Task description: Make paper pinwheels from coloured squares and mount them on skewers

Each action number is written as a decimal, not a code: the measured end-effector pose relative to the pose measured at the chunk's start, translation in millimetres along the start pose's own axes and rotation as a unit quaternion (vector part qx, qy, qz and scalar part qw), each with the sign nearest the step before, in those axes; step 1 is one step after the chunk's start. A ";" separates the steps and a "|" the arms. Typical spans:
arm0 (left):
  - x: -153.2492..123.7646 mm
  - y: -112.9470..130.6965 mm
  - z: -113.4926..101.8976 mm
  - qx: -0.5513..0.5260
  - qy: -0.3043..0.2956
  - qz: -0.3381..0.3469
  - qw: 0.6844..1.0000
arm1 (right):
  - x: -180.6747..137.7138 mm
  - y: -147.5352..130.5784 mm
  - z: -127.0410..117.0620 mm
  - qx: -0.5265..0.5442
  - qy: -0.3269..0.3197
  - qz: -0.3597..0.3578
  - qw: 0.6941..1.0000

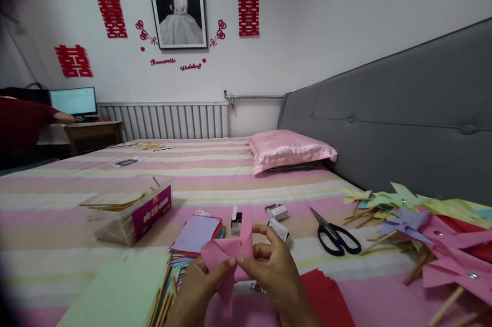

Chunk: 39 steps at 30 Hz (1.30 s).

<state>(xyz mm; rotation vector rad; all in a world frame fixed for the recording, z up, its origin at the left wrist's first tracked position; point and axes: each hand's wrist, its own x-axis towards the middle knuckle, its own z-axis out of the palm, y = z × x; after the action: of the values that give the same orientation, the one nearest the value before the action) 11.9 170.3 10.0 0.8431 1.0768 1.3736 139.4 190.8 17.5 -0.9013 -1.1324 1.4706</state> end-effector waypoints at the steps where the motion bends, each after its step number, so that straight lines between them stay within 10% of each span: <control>1: 0.3 2.3 -1.8 -0.009 -0.016 -0.012 1.000 | 0.4 -0.3 -2.1 -0.001 -0.007 0.010 1.000; 17: -5.7 12.8 -12.3 0.259 -0.122 -0.014 0.958 | -11.5 -9.8 -9.4 -0.165 -0.112 0.085 0.976; 32: -7.5 9.8 -14.2 0.265 -0.077 -0.010 0.961 | -11.5 -7.7 -10.3 -0.203 -0.116 0.030 0.972; 39: 9.6 3.8 -28.8 0.121 0.031 -0.034 0.992 | -2.1 -19.3 -12.4 -0.095 0.062 -0.138 0.984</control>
<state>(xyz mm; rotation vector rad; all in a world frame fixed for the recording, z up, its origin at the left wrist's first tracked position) -17.3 176.4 3.3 0.9351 1.3276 1.2354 156.8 191.6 32.5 -0.9111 -1.2645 1.0807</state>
